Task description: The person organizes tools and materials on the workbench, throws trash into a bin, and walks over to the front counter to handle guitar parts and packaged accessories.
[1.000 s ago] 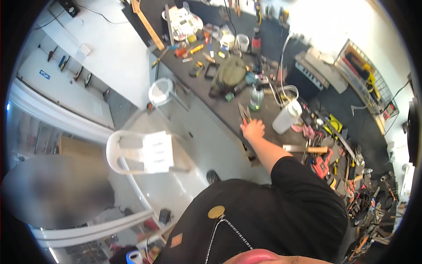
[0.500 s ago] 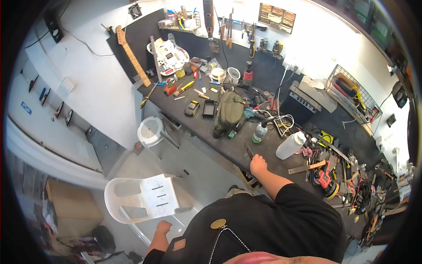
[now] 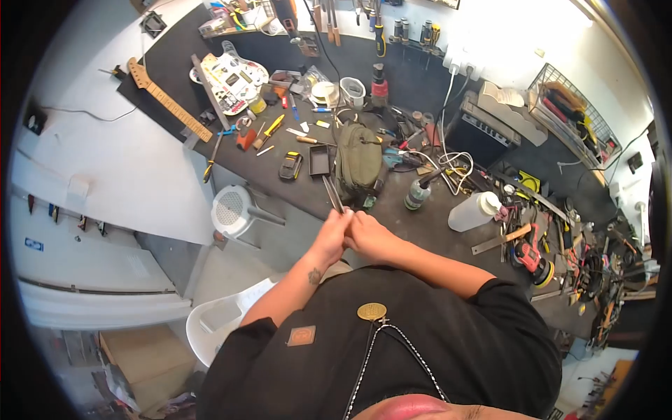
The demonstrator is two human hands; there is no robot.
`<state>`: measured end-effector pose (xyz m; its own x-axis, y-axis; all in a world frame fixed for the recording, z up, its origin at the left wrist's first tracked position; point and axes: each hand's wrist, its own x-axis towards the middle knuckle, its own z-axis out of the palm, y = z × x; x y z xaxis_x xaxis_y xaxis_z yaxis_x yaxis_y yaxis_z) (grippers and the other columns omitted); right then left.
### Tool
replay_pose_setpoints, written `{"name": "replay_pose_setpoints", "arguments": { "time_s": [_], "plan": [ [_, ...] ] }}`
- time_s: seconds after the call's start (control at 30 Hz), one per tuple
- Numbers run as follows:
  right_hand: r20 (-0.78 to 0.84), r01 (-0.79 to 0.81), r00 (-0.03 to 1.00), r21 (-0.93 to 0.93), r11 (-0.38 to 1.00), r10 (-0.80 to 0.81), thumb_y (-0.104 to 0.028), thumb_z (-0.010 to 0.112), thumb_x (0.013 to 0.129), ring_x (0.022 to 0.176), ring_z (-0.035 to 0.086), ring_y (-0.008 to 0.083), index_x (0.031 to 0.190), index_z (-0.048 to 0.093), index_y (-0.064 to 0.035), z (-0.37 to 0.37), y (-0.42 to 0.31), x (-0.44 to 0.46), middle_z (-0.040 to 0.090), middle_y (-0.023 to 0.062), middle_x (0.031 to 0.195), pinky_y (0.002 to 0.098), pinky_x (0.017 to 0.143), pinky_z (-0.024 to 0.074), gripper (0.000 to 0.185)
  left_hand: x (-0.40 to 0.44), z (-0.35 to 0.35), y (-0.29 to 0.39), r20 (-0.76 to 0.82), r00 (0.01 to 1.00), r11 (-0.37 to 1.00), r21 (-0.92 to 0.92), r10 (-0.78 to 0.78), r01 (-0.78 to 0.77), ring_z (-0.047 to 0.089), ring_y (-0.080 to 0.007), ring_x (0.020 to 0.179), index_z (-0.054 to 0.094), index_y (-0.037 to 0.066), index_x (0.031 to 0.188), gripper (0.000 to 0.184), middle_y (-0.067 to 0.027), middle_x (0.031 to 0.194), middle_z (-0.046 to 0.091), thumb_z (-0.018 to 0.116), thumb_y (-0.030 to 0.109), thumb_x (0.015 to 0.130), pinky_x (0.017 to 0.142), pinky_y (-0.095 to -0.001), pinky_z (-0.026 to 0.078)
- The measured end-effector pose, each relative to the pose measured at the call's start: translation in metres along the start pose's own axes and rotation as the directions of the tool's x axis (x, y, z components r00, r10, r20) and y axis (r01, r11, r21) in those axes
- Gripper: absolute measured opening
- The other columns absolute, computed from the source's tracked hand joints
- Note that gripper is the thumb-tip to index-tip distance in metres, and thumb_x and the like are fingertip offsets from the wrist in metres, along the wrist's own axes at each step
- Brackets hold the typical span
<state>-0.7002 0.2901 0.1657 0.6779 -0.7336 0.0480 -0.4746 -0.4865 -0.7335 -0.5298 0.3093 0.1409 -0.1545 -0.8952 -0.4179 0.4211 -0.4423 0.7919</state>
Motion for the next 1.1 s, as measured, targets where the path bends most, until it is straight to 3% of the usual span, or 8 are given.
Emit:
{"name": "replay_pose_setpoints", "arguments": {
  "time_s": [0.13,0.27,0.37,0.53,0.63,0.67,0.83,1.1],
  "plan": [
    [0.071,-0.029,0.997,0.023,0.999,0.027,-0.029,0.067,0.096,0.115,0.06,0.04,0.132,0.055,0.0016,-0.023,0.007,0.023,0.061,0.0217,0.122,0.0472,0.1,0.0493,0.05,0.043,-0.023,0.018,0.061,0.998,1.0,-0.024,-0.005,0.006,0.066,-0.0174,0.087,0.054,0.009,0.116,0.014,-0.005,0.1,0.062,0.051,0.022,0.11,0.071,-0.0344,0.056],
    [0.024,-0.358,0.932,0.228,0.905,0.363,-0.034,0.068,0.097,0.123,0.061,0.039,0.135,0.061,-0.0053,-0.016,0.053,0.009,0.065,0.0201,0.131,0.0464,0.103,0.0489,0.048,0.088,-0.046,0.056,-0.012,0.969,0.882,0.411,-0.248,0.231,0.05,-0.0107,0.064,0.055,0.008,0.118,0.015,0.0002,0.081,0.053,0.052,0.015,0.105,0.06,-0.0275,0.044],
    [-0.017,-0.557,0.828,0.089,0.826,0.56,-0.034,0.07,0.097,0.109,0.069,0.0359,0.126,0.066,-0.0021,0.015,0.102,-0.014,0.072,0.0206,0.117,0.0424,0.094,0.054,0.043,0.144,-0.038,0.106,0.073,0.997,0.908,0.418,-0.018,-0.014,0.047,-0.0094,0.065,0.054,0.009,0.117,0.015,0.0012,0.08,0.051,0.05,0.012,0.104,0.06,-0.0275,0.041],
    [0.005,-0.766,0.623,0.205,0.609,0.782,-0.039,0.07,0.093,0.108,0.07,0.0379,0.123,0.07,-0.0033,0.075,0.132,-0.044,0.074,0.0212,0.115,0.0444,0.096,0.0541,0.047,0.276,0.011,0.239,0.437,0.752,0.749,0.227,0.493,-0.623,0.057,-0.0125,0.085,0.051,0.006,0.134,0.026,-0.0023,0.095,0.06,0.046,0.014,0.109,0.077,-0.0295,0.049],
    [-0.115,-0.773,0.539,0.326,0.544,0.834,-0.036,0.071,0.092,0.105,0.071,0.0369,0.12,0.07,-0.0012,0.109,0.123,-0.059,0.075,0.0211,0.112,0.0436,0.093,0.055,0.045,0.347,0.046,0.31,0.429,0.755,0.828,0.03,0.495,-0.56,0.065,-0.0187,0.09,0.047,0.009,0.144,0.033,-0.0056,0.104,0.064,0.046,0.015,0.111,0.077,-0.0356,0.058],
    [-0.142,-0.788,0.463,0.386,0.48,0.875,-0.035,0.07,0.092,0.104,0.072,0.0361,0.119,0.071,-0.0007,0.118,0.111,-0.065,0.075,0.0212,0.11,0.0433,0.092,0.0553,0.043,0.367,0.054,0.328,0.396,0.767,0.839,-0.016,0.504,-0.544,0.067,-0.0154,0.083,0.054,0.008,0.124,0.017,-0.0065,0.101,0.067,0.051,0.015,0.109,0.068,-0.0313,0.057],
    [-0.224,-0.72,0.046,0.668,0.188,0.974,-0.025,0.069,0.092,0.094,0.073,0.0282,0.115,0.072,0.0009,0.185,0.059,-0.108,0.076,0.0195,0.101,0.04,0.082,0.057,0.035,0.462,0.054,0.381,0.349,0.64,0.679,0.014,0.684,-0.734,0.066,-0.0144,0.073,0.054,0.006,0.118,0.016,-0.0129,0.107,0.073,0.056,0.016,0.107,0.061,-0.0279,0.054],
    [-0.027,-0.295,-0.341,0.952,-0.08,0.94,-0.02,0.064,0.091,0.067,0.067,0.0187,0.101,0.071,0.0013,0.248,0.002,-0.156,0.071,0.0095,0.081,0.0336,0.063,0.054,0.024,0.484,0.046,0.398,0.392,0.664,0.754,-0.139,0.637,-0.642,0.06,-0.0118,0.072,0.057,0.004,0.116,0.014,-0.0068,0.096,0.067,0.055,0.016,0.108,0.062,-0.0264,0.051]
  ]
}}
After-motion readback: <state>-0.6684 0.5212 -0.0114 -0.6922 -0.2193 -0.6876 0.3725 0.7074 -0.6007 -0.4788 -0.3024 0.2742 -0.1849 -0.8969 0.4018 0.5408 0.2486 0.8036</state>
